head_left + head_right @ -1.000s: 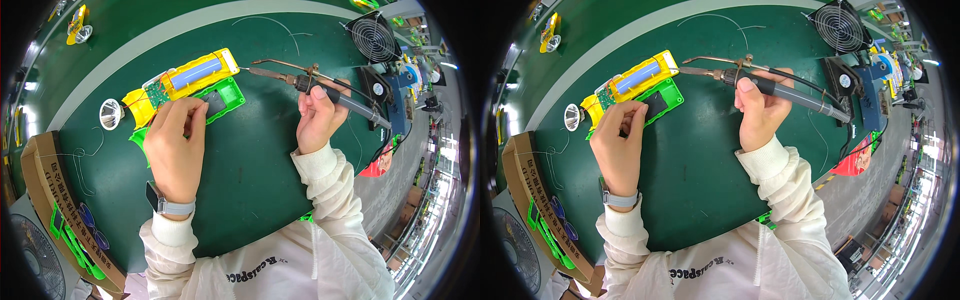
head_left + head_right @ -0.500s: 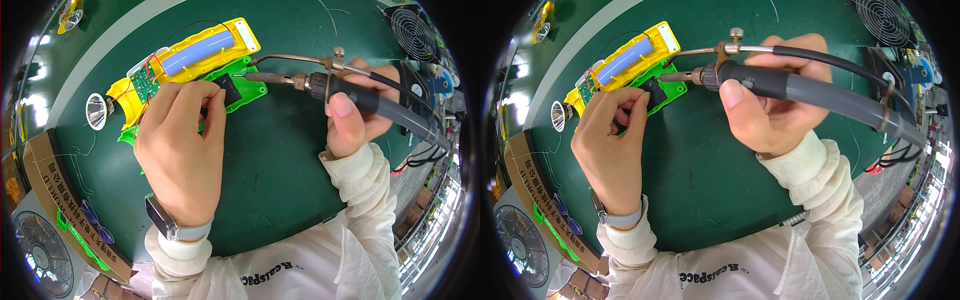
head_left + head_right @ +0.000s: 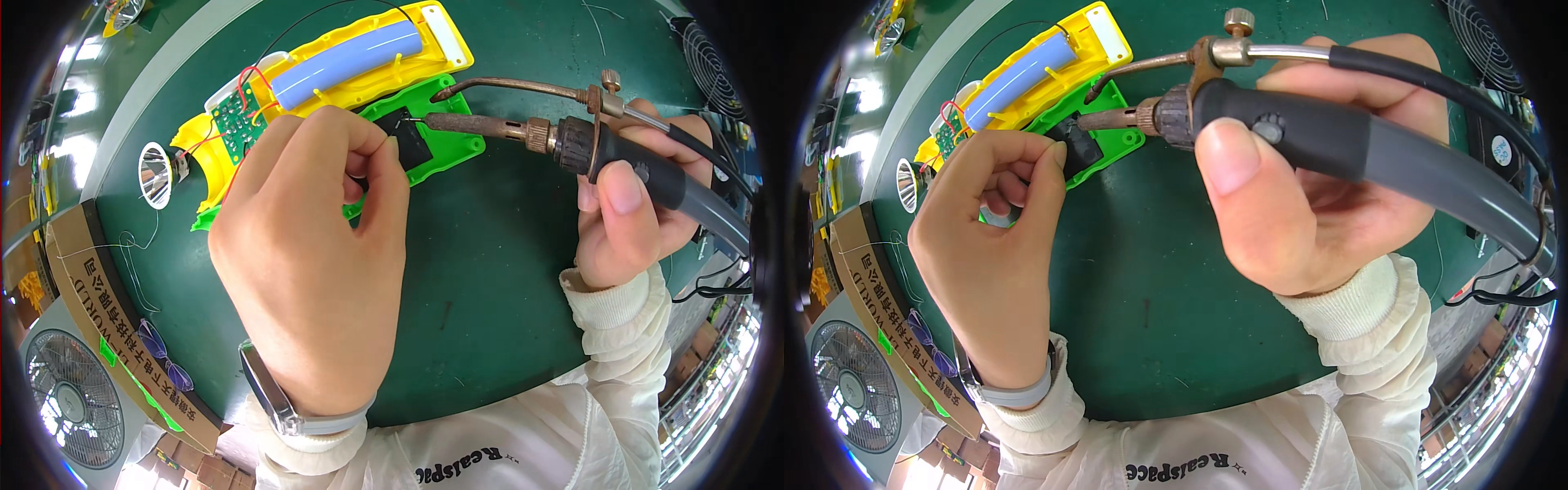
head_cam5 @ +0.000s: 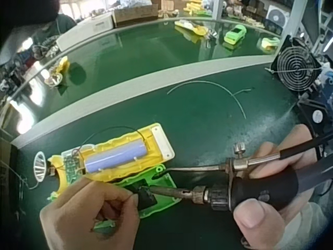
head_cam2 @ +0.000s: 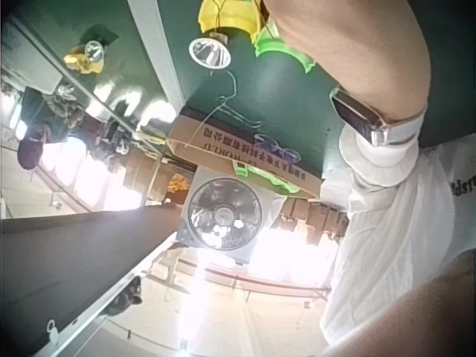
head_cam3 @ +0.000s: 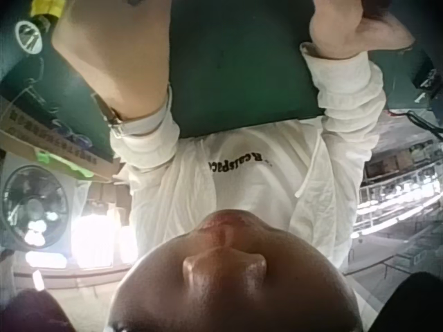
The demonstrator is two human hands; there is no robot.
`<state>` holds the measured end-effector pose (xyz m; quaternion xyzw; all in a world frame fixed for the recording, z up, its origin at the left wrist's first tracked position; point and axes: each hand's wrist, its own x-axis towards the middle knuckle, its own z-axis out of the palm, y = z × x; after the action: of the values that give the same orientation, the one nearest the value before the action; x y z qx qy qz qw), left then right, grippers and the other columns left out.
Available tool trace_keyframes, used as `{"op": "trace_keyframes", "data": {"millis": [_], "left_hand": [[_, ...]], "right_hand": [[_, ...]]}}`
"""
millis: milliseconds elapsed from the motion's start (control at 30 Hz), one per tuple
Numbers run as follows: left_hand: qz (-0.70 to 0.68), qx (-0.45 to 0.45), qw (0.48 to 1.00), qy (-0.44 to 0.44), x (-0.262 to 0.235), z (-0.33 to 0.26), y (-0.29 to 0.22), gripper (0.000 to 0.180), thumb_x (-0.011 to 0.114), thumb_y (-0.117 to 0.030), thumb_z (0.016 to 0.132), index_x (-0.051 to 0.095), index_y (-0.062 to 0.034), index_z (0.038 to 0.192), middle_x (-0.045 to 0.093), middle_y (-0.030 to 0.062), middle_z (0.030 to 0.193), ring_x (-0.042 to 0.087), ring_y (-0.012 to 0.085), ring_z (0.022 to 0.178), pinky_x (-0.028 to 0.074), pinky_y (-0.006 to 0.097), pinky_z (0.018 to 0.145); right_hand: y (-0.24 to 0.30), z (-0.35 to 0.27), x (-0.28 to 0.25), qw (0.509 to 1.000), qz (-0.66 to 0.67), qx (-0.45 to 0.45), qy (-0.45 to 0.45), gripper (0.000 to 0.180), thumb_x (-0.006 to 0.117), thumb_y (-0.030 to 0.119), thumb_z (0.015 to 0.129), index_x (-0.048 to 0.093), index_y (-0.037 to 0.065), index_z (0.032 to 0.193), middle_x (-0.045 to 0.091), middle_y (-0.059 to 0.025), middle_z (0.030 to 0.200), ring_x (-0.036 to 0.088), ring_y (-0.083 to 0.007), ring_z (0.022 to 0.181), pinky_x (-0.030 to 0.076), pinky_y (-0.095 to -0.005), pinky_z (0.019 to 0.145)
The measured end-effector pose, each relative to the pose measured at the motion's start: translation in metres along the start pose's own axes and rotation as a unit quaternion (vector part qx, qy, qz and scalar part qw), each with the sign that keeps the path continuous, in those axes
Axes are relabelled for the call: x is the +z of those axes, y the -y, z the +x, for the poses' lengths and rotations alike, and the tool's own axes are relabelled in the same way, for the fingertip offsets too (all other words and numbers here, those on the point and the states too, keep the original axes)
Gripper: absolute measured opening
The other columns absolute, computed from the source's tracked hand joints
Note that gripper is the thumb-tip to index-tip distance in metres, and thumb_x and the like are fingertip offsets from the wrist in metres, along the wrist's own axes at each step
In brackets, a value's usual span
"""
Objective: The person solders internal wiring and components of portable flashlights, connecting circuit boards, batteries, and reflectors within the flashlight housings. This is done using a soldering iron and solder wire, with a fume extractor fan in use.
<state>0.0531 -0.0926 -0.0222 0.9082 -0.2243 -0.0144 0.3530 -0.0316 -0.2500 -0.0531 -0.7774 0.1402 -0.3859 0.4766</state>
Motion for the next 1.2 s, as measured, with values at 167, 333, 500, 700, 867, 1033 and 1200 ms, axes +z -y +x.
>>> {"op": "trace_keyframes", "data": {"millis": [167,333,500,700,867,1033,1200], "left_hand": [[0.009,-0.004,1.0,0.003,-0.001,0.002,-0.004,0.006,0.069,0.0,0.077,0.063,0.0013,0.077,0.056,0.0017,0.065,0.047,0.008,0.06,0.038,0.022,0.059],[0.046,0.0,0.999,0.015,-0.003,0.003,-0.006,0.006,0.069,-0.001,0.077,0.063,0.001,0.077,0.056,0.0018,0.064,0.048,0.008,0.06,0.039,0.022,0.06],[0.048,-0.005,0.999,0.018,-0.003,0.004,-0.008,0.006,0.068,-0.001,0.076,0.062,0.001,0.076,0.056,0.0021,0.063,0.048,0.0083,0.06,0.04,0.022,0.06],[0.054,-0.006,0.998,0.017,-0.003,0.005,-0.008,0.006,0.068,-0.001,0.076,0.062,0.0009,0.076,0.056,0.0021,0.063,0.048,0.0085,0.059,0.04,0.022,0.059],[0.08,-0.01,0.997,0.019,-0.003,0.004,-0.011,0.005,0.068,-0.001,0.075,0.063,0.0007,0.076,0.056,0.0025,0.063,0.049,0.0086,0.059,0.04,0.022,0.058],[0.089,-0.011,0.996,0.021,-0.004,0.005,-0.013,0.005,0.068,-0.001,0.074,0.063,0.0002,0.075,0.057,0.0028,0.063,0.049,0.0091,0.059,0.04,0.022,0.058],[0.118,-0.004,0.993,0.027,-0.004,0.006,-0.013,0.005,0.068,-0.002,0.074,0.063,-0.0004,0.076,0.057,0.0029,0.063,0.05,0.0089,0.059,0.04,0.022,0.057]], "right_hand": [[-0.001,0.005,-0.001,0.999,0.012,-0.021,0.02,0.037,0.07,0.021,0.08,0.049,-0.005,0.097,0.056,-0.0117,0.078,0.046,-0.0101,0.049,0.042,-0.0212,0.049],[0.001,0.005,0.001,0.999,0.004,-0.019,0.028,0.035,0.069,0.019,0.08,0.049,-0.005,0.096,0.055,-0.0112,0.077,0.045,-0.0098,0.048,0.041,-0.0212,0.047],[0.003,0.005,0.004,0.999,0.04,-0.007,0.024,0.034,0.068,0.018,0.08,0.049,-0.005,0.095,0.055,-0.0111,0.075,0.045,-0.0097,0.047,0.041,-0.0213,0.047],[-0.002,0.006,0.005,0.997,0.058,-0.042,0.031,0.034,0.069,0.019,0.08,0.049,-0.005,0.094,0.055,-0.0115,0.072,0.045,-0.0096,0.047,0.04,-0.0208,0.046],[-0.003,0.005,0.003,0.997,0.071,-0.035,0.026,0.037,0.07,0.021,0.08,0.048,-0.004,0.095,0.055,-0.0115,0.072,0.046,-0.0096,0.048,0.04,-0.0209,0.046],[-0.007,0.005,-0.002,0.995,0.076,-0.045,0.036,0.039,0.071,0.023,0.08,0.048,-0.004,0.095,0.055,-0.0114,0.072,0.046,-0.01,0.048,0.04,-0.0215,0.046],[-0.007,0.0,-0.012,0.998,0.054,-0.007,0.041,0.039,0.071,0.023,0.08,0.048,-0.004,0.095,0.055,-0.0113,0.072,0.046,-0.01,0.047,0.04,-0.0217,0.046]]}}
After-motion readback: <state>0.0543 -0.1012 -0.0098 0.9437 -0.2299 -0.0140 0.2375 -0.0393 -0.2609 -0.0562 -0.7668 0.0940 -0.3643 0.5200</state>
